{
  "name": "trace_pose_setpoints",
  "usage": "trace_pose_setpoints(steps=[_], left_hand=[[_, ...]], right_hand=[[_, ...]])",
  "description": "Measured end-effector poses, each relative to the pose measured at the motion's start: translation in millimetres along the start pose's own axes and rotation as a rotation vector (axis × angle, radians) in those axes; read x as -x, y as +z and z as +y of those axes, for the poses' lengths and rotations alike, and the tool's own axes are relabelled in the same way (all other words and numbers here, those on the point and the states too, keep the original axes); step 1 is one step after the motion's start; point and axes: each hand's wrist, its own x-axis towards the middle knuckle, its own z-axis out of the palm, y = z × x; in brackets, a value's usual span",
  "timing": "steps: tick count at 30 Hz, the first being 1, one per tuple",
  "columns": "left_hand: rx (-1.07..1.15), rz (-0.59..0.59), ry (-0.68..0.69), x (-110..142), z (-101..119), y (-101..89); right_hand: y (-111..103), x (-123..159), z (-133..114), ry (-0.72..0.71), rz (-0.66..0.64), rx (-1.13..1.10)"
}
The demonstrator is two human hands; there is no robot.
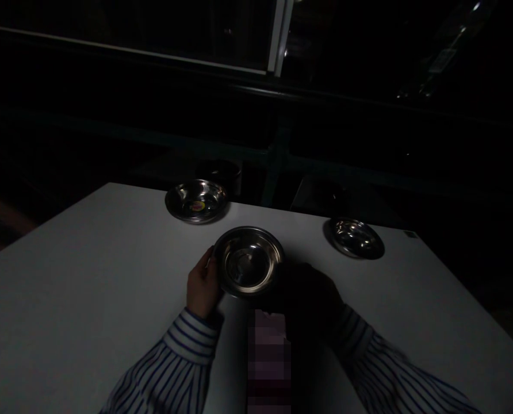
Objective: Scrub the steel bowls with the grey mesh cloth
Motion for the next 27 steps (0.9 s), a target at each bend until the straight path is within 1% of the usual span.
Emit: trace_pose_setpoints(steps=[2, 4, 7, 9, 11, 12, 14, 16, 18, 20, 24, 27], left_hand=[[0.002, 0.014, 0.000, 1, 1, 0.9], [-0.002, 0.047, 0.012, 2, 2, 2.3], [-0.005, 0.074, 0.017, 4, 2, 3.9], [0.005, 0.056, 0.013, 5, 2, 3.6], [0.013, 0.012, 0.014, 5, 2, 2.4], [0.014, -0.009, 0.016, 4, 2, 1.7], [0.018, -0.031, 0.022, 3, 2, 0.8], [0.019, -0.027, 0.029, 2, 0, 1.0], [0.011, -0.019, 0.042, 1, -3, 2.2], [0.000, -0.008, 0.051, 1, -5, 3.7], [0.032, 0.008, 0.061, 3, -5, 5.0], [0.045, -0.063, 0.097, 3, -2, 3.1]], right_hand=[[-2, -7, 8, 0.021, -0.008, 0.009], [-2, -9, 9, 0.022, -0.003, 0.009], [2, 0, 1, -0.038, 0.036, -0.033], [4, 7, -4, -0.074, 0.044, -0.056], [1, 7, -4, -0.044, -0.008, -0.046], [-3, 4, -2, 0.005, -0.061, -0.033], [-12, -9, 5, 0.114, -0.151, -0.022], [-21, -24, 13, 0.151, -0.188, -0.034], [-26, -34, 17, 0.127, -0.191, -0.034], [-28, -35, 17, 0.100, -0.196, -0.022], [-26, -18, 10, 0.058, -0.204, -0.018], [-27, -14, 10, 0.026, -0.223, -0.001]])
